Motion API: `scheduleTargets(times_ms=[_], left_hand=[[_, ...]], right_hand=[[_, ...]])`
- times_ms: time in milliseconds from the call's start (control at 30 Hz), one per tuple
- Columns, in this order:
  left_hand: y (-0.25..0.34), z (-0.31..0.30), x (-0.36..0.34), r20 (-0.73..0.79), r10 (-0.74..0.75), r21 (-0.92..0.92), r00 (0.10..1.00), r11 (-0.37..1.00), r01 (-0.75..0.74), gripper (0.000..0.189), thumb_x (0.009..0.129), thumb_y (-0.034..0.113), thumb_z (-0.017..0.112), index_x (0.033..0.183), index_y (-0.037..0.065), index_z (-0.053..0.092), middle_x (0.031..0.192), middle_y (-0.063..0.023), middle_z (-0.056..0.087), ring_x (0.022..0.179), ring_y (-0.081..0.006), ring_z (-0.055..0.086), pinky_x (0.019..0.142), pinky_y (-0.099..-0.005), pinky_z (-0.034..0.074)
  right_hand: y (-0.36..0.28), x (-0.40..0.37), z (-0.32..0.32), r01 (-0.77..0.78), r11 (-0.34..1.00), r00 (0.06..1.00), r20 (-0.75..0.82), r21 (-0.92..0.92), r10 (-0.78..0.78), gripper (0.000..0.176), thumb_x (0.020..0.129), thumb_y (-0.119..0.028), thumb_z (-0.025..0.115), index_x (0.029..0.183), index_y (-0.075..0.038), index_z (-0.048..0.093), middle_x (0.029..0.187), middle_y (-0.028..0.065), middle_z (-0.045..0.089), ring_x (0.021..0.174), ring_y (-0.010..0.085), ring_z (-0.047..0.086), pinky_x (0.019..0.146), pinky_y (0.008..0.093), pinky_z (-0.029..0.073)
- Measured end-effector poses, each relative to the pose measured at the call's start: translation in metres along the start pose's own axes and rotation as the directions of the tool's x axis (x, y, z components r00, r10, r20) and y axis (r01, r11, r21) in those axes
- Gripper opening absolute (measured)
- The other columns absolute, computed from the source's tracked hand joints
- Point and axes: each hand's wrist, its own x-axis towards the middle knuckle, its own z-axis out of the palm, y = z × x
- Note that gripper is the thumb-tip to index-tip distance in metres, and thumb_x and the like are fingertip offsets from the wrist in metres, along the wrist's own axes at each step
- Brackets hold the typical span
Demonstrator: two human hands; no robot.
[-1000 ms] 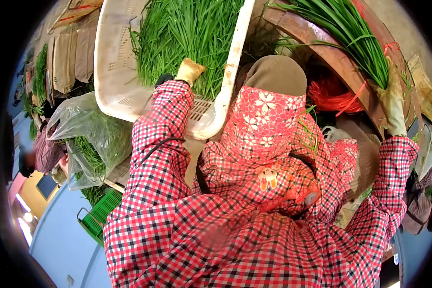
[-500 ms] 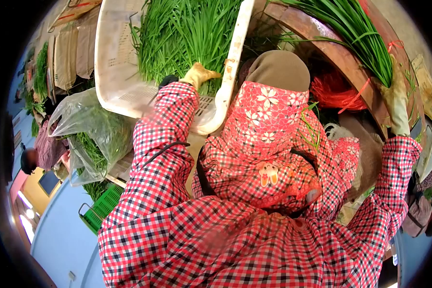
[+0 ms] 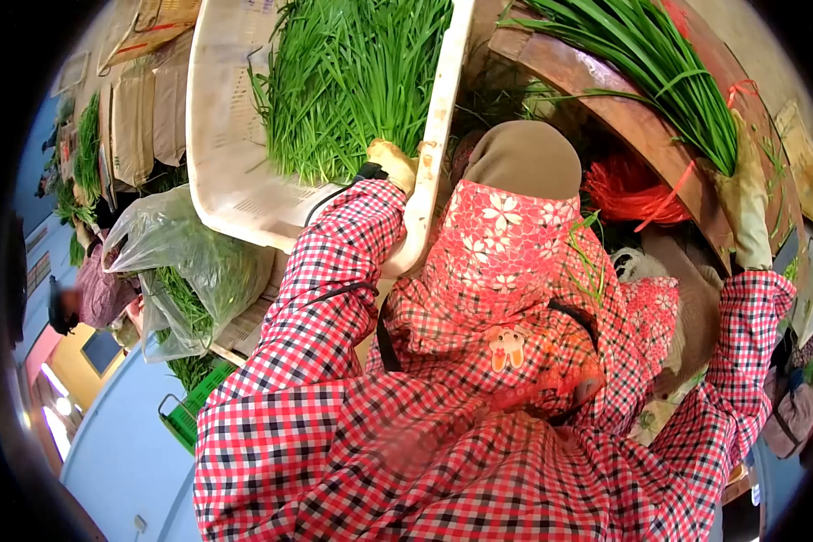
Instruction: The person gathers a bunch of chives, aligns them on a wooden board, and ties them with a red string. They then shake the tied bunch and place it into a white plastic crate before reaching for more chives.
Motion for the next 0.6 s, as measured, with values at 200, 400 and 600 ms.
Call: scheduleTargets(times_ms=[200, 400, 600], left_hand=[[0.001, -0.011, -0.019, -0.017, -0.208, -0.147, 0.978, 0.968, 0.203, 0.105, 0.075, 0.078, 0.057, 0.132, -0.010, 0.046, 0.132, -0.0179, 0.053, 0.121, -0.0256, 0.053, 0.101, -0.0337, 0.043], [-0.009, 0.004, -0.007, -0.240, -0.247, -0.227, 0.939, 0.955, 0.193, 0.088, 0.056, 0.071, 0.079, 0.096, -0.005, 0.062, 0.089, -0.0128, 0.070, 0.084, -0.0197, 0.069, 0.080, -0.0297, 0.055], [-0.041, 0.026, 0.045, 0.085, 0.037, -0.011, 0.996, 0.999, -0.036, 0.090, 0.072, 0.073, 0.064, 0.118, -0.004, 0.058, 0.111, -0.0116, 0.067, 0.099, -0.0180, 0.066, 0.086, -0.0306, 0.052]], right_hand=[[0.003, 0.001, 0.004, 0.018, 1.000, 0.999, -0.035, 0.022, -0.017, 0.083, 0.079, -0.021, 0.077, 0.149, -0.011, 0.033, 0.145, 0.0171, 0.045, 0.134, 0.0322, 0.043, 0.109, 0.0386, 0.038], [0.001, 0.004, 0.004, 0.025, 1.000, 0.998, -0.054, 0.002, -0.024, 0.081, 0.078, -0.020, 0.077, 0.147, -0.009, 0.036, 0.143, 0.0181, 0.047, 0.131, 0.0316, 0.046, 0.109, 0.0377, 0.037], [0.001, 0.004, 0.003, 0.087, 0.996, 0.995, -0.050, 0.003, -0.086, 0.078, 0.080, -0.022, 0.076, 0.147, -0.009, 0.037, 0.144, 0.0168, 0.046, 0.132, 0.0321, 0.044, 0.110, 0.0380, 0.036]])
